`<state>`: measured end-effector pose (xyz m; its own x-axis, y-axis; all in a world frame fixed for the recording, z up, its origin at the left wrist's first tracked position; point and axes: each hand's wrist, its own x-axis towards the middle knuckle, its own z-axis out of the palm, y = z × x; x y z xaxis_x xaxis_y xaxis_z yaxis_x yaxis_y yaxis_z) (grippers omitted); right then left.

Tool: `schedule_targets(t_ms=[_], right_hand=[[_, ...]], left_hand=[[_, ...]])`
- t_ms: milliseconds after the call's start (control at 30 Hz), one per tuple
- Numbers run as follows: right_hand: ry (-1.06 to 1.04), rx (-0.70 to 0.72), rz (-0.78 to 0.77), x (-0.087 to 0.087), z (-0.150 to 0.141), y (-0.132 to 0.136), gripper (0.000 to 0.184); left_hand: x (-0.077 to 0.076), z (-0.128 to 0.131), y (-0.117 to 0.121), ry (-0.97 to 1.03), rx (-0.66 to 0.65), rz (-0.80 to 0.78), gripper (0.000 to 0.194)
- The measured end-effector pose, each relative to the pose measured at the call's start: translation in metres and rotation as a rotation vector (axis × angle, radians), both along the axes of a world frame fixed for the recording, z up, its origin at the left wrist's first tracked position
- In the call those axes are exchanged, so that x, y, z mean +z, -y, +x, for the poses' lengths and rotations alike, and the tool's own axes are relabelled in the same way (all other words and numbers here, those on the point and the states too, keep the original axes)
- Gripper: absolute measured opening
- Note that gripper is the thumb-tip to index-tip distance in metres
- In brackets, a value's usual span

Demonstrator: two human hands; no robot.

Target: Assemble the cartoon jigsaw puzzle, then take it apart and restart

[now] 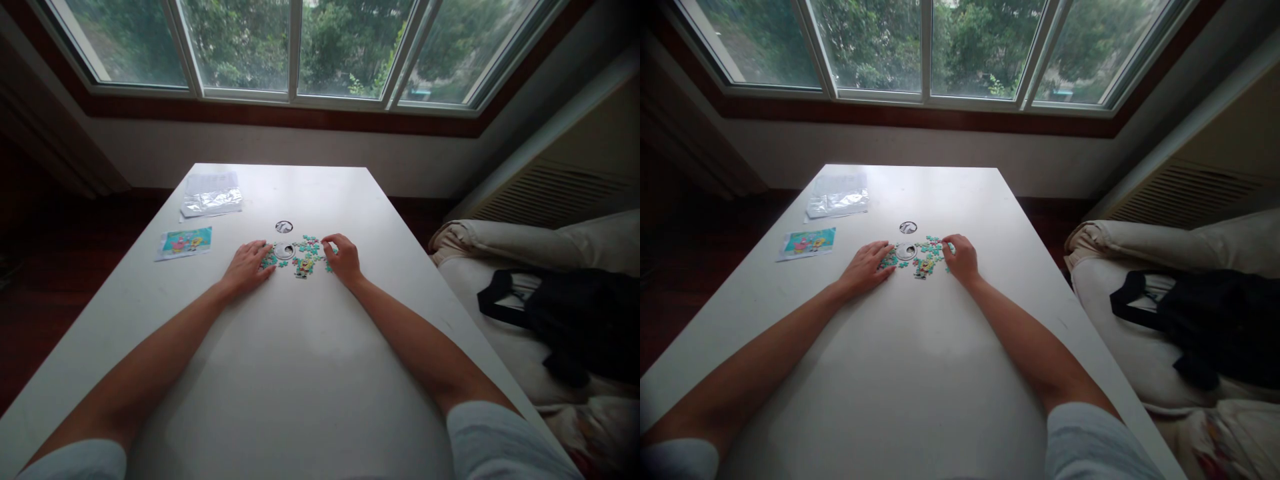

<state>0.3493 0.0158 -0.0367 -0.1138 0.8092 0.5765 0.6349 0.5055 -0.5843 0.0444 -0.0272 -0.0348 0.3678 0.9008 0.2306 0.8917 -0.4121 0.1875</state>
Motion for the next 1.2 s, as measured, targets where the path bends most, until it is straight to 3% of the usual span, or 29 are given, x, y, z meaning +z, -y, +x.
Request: schedule_targets(t_ms=[400, 567, 800, 1200], right_hand=[[-0.010, -0.145, -0.146, -0.004, 0.038, -0.028, 0.022], [0.050, -0.075, -0.163, -0.007, 0.035, -0.026, 0.022], [0.219, 0.080, -0.152, -0.013, 0.033, -0.026, 0.024], [0.315, 0.075, -0.140, -0.011, 0.032, -0.025, 0.020]], left_hand=[[0.000, -0.013, -0.004, 0.187, 0.007, 0.082, 0.041], [-0.004, -0.029, -0.015, 0.191, 0.083, 0.082, 0.039], [-0.007, -0.035, -0.017, 0.173, 0.066, 0.039, 0.042], [-0.009, -0.037, -0.016, 0.162, 0.054, 0.056, 0.043]])
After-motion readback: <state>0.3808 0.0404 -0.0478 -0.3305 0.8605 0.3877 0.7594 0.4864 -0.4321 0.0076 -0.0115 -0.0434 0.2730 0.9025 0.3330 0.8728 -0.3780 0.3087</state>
